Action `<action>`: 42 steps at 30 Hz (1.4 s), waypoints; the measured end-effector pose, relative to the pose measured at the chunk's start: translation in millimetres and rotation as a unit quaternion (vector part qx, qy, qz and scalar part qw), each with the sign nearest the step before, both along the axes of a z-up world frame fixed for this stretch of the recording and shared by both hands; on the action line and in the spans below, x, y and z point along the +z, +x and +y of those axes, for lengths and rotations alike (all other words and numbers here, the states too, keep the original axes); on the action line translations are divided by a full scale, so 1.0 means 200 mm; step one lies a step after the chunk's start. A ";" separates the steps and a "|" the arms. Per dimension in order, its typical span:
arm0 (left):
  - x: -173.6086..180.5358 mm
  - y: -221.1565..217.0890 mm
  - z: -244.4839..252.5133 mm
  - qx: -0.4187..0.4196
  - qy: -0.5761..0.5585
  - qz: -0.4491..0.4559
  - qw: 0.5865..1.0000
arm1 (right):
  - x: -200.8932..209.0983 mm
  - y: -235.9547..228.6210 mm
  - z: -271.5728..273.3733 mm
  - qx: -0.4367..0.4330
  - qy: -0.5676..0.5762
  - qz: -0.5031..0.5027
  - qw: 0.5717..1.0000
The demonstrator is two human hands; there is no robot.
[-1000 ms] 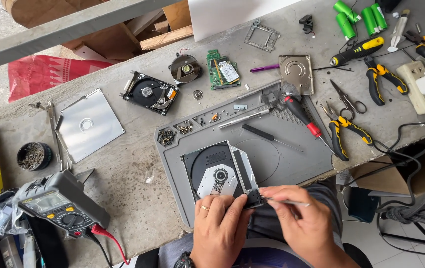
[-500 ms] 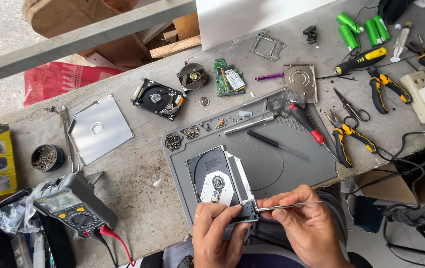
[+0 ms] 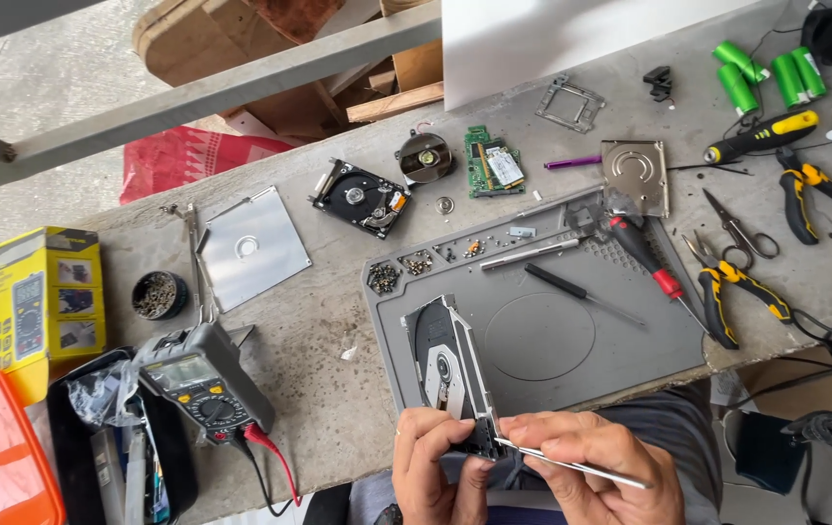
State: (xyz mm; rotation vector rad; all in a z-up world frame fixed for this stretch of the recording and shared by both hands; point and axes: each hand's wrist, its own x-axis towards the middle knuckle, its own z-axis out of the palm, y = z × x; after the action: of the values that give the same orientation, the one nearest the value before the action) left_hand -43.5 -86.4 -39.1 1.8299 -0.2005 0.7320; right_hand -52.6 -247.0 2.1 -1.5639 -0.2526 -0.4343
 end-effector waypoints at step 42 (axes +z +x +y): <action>-0.18 0.01 0.06 -0.158 0.314 -0.037 0.935 | -0.13 0.24 -0.18 -0.056 -0.267 0.038 0.961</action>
State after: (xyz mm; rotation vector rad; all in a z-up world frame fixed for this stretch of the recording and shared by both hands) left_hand -40.9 -74.2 -75.0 2.2915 -0.8386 0.5381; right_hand -5.5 -282.1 -24.0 -2.1287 -0.2328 -0.4113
